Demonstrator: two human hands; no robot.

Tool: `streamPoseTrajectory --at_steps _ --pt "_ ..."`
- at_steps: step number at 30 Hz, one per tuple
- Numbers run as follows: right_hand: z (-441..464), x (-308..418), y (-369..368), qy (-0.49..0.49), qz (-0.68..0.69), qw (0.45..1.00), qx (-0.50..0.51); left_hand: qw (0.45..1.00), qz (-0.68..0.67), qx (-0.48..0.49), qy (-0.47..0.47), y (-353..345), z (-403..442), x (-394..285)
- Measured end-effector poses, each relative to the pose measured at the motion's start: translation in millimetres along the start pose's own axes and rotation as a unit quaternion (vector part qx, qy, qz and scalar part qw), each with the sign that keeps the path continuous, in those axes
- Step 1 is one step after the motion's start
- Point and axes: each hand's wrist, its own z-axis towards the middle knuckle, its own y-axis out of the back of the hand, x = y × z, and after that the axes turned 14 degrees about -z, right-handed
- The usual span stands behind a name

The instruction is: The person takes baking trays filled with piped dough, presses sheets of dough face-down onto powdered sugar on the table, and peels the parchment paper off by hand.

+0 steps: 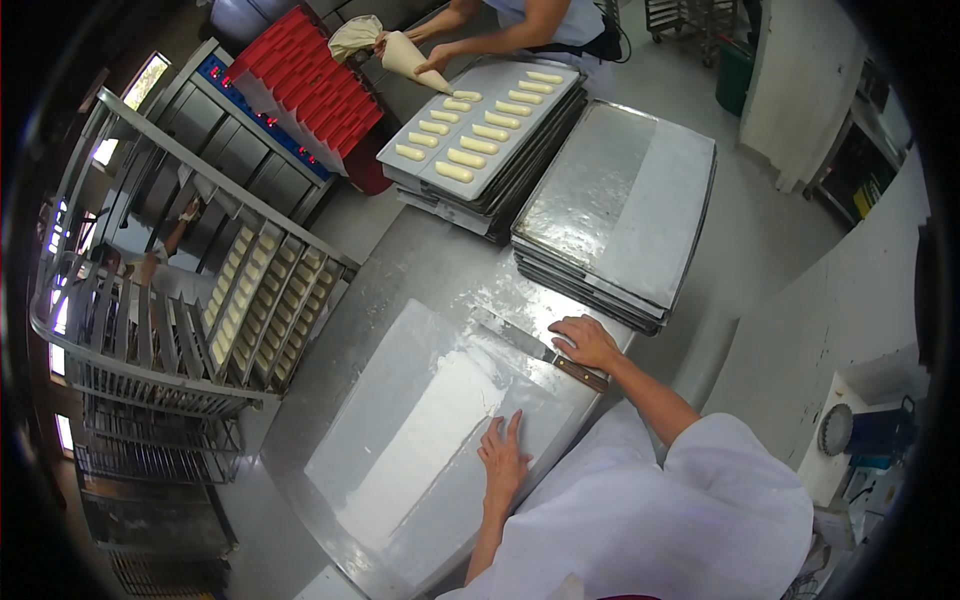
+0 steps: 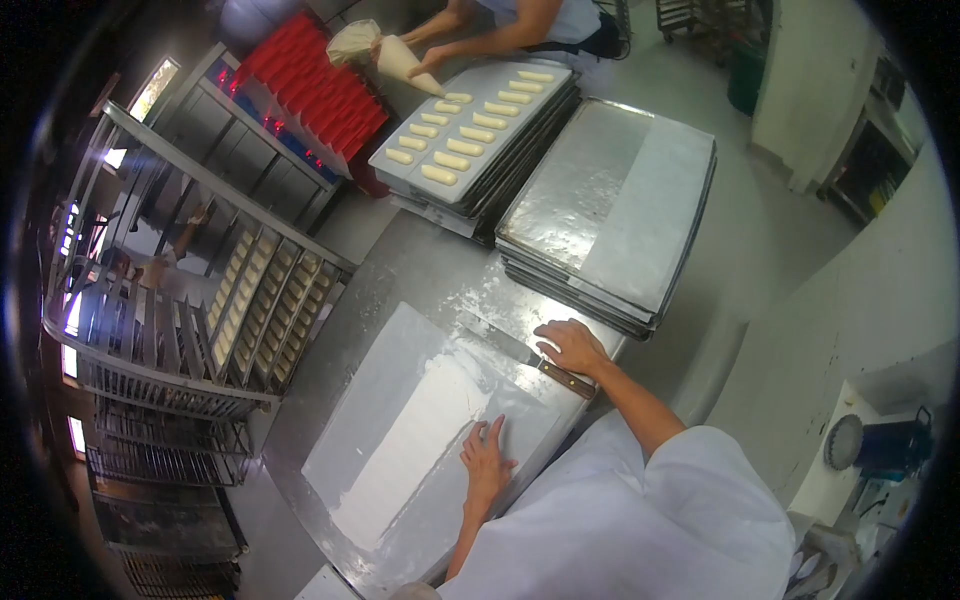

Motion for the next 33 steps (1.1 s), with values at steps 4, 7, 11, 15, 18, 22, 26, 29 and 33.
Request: streamPoseTrajectory --at_steps 4,7,11,15,18,22,26,29,33 --pt "0.2 0.9 1.3 -0.002 0.000 1.000 0.002 1.000 -0.001 0.001 -0.009 -2.1 0.1 3.8" --pt "0.2 0.2 -0.1 0.000 -0.001 1.000 0.001 1.000 -0.003 0.001 -0.009 -2.2 -0.3 3.5" --pt "0.6 -0.5 -0.6 0.000 -0.001 1.000 0.000 1.000 -0.005 0.002 -0.006 -1.1 -0.6 1.7" --pt "0.1 -0.2 -1.4 0.004 -0.004 1.000 -0.011 1.000 -0.013 0.003 -0.008 -0.2 -1.0 1.3" --pt "0.1 -0.9 -1.8 0.000 -0.003 1.000 -0.003 1.000 -0.008 0.003 -0.006 -0.1 -0.5 -0.3" --pt "0.0 -0.8 -2.1 -0.005 0.000 1.000 -0.003 1.000 -0.006 0.000 -0.005 -1.8 -0.7 0.4" --pt "0.2 0.1 -0.3 -0.008 0.004 1.000 0.003 1.000 0.000 -0.001 -0.005 -3.1 -0.5 0.9" --pt "0.2 -0.2 0.0 -0.009 0.002 1.000 0.009 1.000 0.001 0.001 -0.002 -3.1 0.1 -0.8" --pt "0.4 -0.9 -0.3 -0.010 0.002 1.000 0.015 1.000 -0.005 0.007 0.009 -1.2 0.2 -5.3"
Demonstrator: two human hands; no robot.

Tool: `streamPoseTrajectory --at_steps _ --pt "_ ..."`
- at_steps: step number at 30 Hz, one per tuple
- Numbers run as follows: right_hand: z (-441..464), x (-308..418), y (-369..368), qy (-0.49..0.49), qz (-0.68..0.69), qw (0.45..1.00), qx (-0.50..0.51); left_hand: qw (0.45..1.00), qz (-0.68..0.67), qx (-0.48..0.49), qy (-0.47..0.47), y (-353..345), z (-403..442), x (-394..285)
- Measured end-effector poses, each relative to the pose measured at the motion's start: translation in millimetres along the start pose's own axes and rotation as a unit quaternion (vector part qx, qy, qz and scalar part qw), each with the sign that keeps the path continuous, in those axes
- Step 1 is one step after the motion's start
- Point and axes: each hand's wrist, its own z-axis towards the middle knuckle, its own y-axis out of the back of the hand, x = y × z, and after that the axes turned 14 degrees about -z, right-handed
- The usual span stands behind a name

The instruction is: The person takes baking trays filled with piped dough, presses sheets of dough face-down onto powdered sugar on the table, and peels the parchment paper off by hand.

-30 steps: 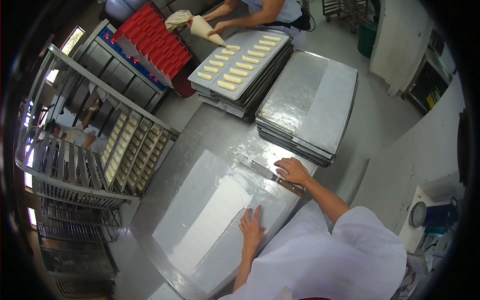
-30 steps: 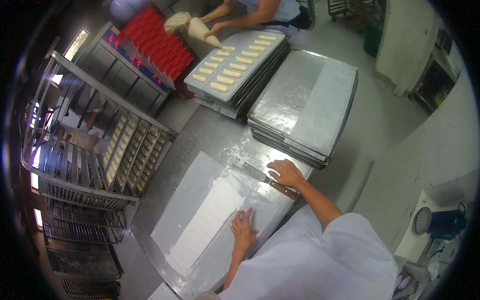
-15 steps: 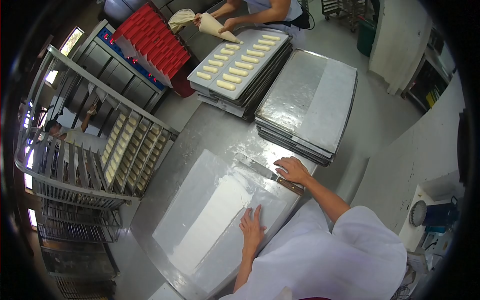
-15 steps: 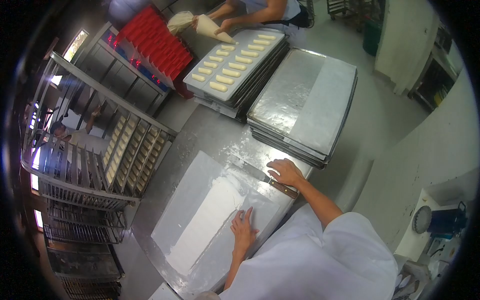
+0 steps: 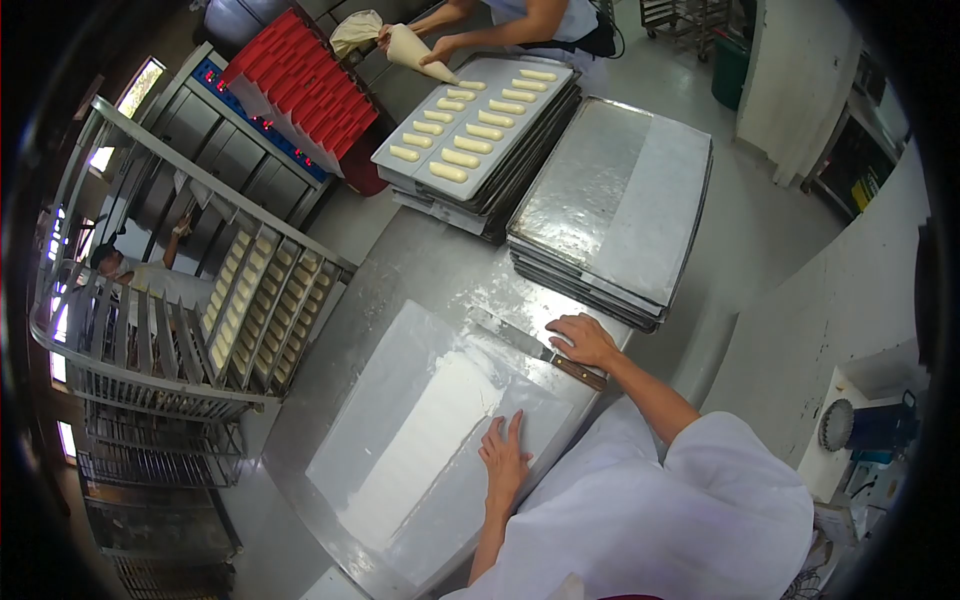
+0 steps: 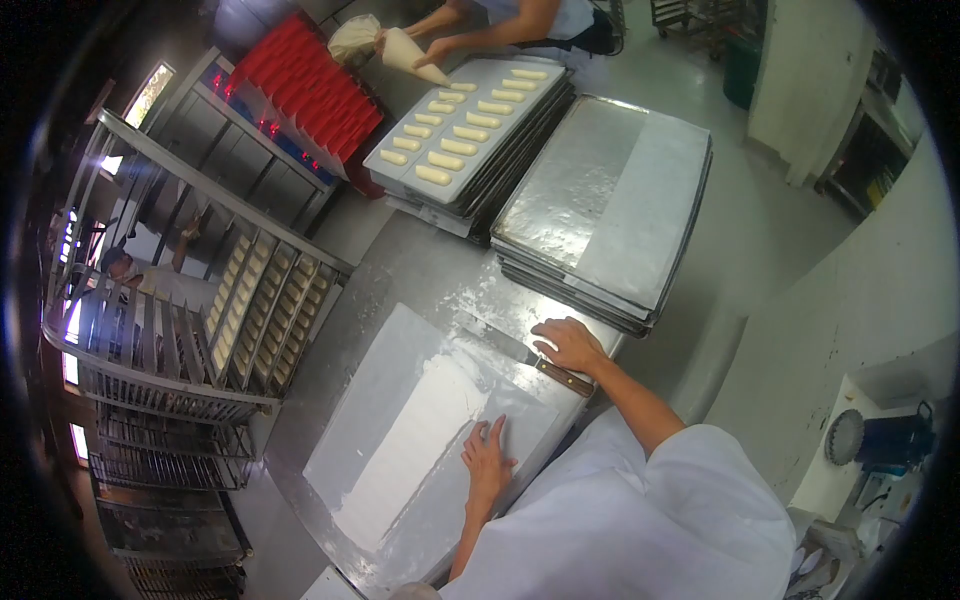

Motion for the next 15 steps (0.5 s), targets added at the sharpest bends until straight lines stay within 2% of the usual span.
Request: streamPoseTrajectory --at_steps 15 --pt "0.1 0.1 0.8 0.004 0.000 1.000 0.003 1.000 -0.003 -0.004 0.000 0.1 -1.9 -2.2"
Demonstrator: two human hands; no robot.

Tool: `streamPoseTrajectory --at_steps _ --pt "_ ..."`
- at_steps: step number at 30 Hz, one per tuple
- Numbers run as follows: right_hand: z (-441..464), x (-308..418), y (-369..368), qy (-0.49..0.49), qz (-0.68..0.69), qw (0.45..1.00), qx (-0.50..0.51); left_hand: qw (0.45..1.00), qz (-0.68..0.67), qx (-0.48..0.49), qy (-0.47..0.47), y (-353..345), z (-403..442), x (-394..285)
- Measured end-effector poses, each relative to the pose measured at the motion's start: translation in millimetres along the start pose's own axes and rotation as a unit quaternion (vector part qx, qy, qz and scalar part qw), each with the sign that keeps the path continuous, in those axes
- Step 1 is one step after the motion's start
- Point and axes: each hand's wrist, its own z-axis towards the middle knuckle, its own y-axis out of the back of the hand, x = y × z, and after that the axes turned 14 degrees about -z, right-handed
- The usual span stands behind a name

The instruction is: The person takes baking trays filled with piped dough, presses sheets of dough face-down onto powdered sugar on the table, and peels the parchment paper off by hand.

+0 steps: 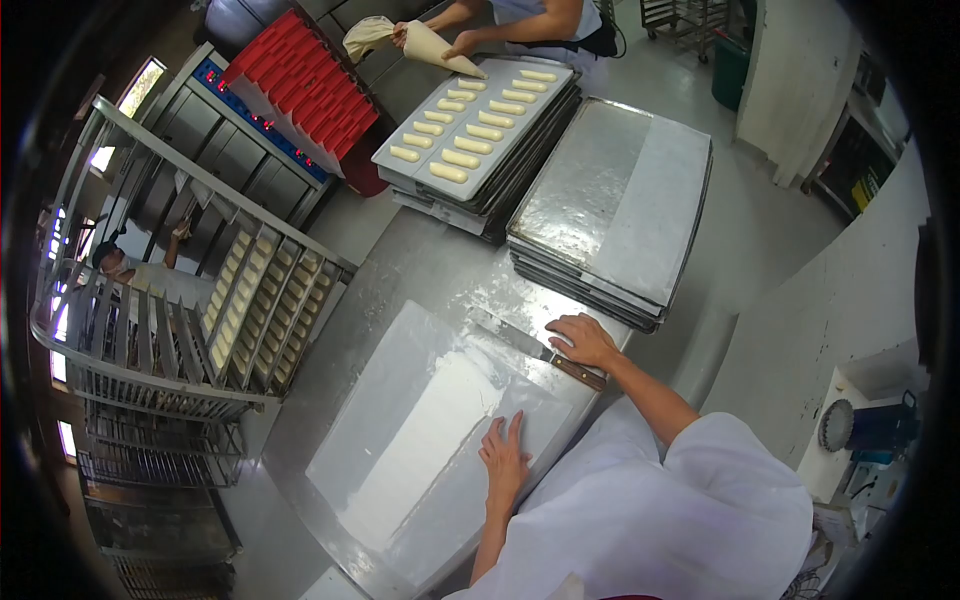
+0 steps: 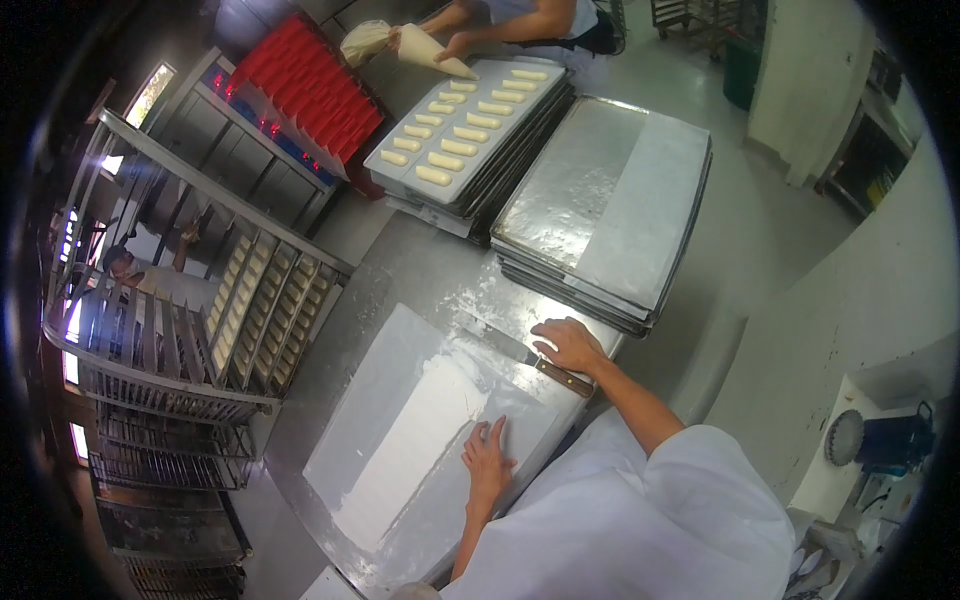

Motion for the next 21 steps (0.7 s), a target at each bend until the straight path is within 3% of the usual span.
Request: streamPoseTrajectory --at_steps 21 --pt "0.2 3.4 5.0 0.000 -0.007 1.000 0.000 1.000 -0.006 0.006 -0.004 -0.2 -0.4 1.4"
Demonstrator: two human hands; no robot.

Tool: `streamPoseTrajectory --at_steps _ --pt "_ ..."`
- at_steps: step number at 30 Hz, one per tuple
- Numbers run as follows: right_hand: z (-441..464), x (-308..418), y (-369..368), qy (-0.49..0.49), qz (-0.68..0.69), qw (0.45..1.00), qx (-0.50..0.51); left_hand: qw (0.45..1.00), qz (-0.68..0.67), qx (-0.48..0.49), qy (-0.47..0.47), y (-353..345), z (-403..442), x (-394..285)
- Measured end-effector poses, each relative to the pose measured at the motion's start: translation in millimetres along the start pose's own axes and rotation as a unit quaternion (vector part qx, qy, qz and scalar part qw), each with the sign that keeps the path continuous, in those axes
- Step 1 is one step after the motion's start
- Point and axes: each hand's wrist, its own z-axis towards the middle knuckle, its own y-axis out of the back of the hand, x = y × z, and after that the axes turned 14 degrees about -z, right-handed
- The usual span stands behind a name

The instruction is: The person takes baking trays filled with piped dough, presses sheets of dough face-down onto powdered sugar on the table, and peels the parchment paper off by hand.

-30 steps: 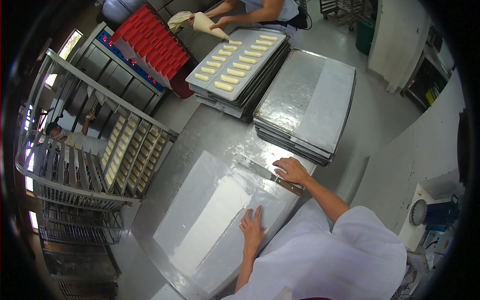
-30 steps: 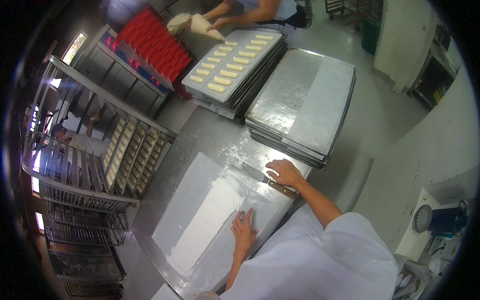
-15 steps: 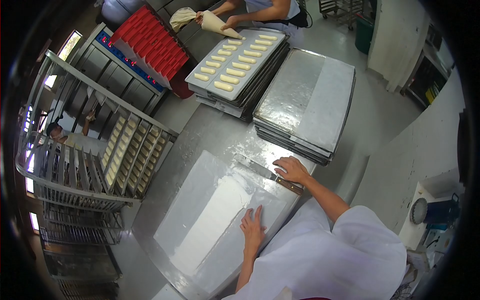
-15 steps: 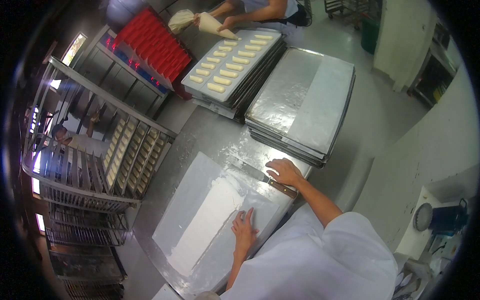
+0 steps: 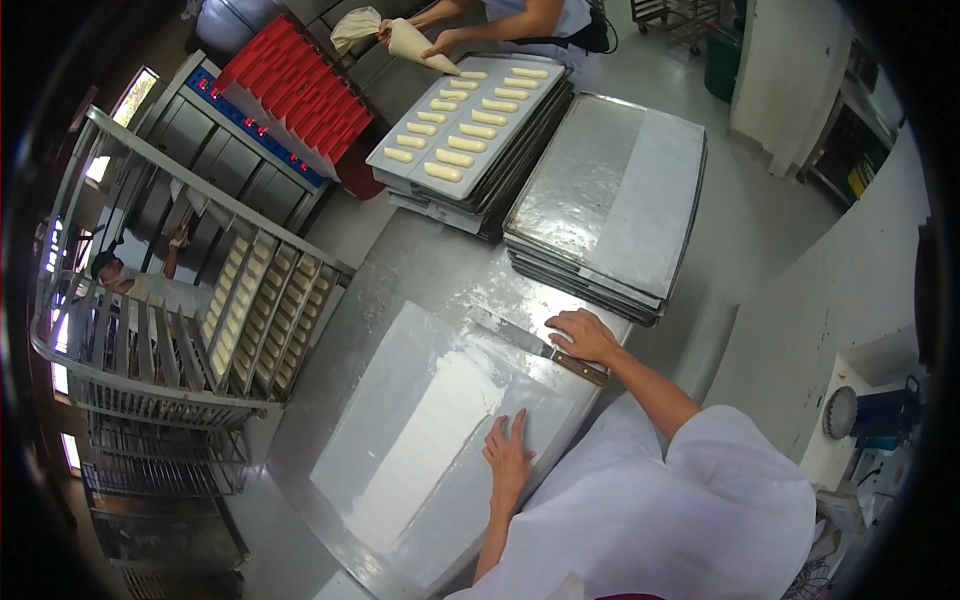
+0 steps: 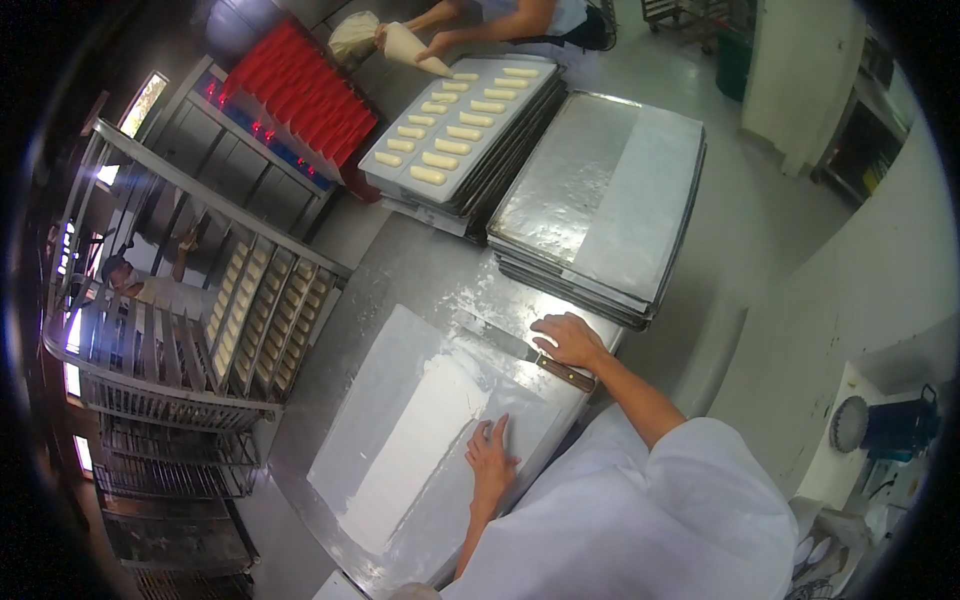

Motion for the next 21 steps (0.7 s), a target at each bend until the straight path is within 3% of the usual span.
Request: streamPoseTrajectory --at_steps 21 --pt "1.5 -1.6 -4.5 0.020 -0.013 1.000 -0.012 0.999 -0.020 -0.028 -0.001 -6.9 -7.3 5.0"
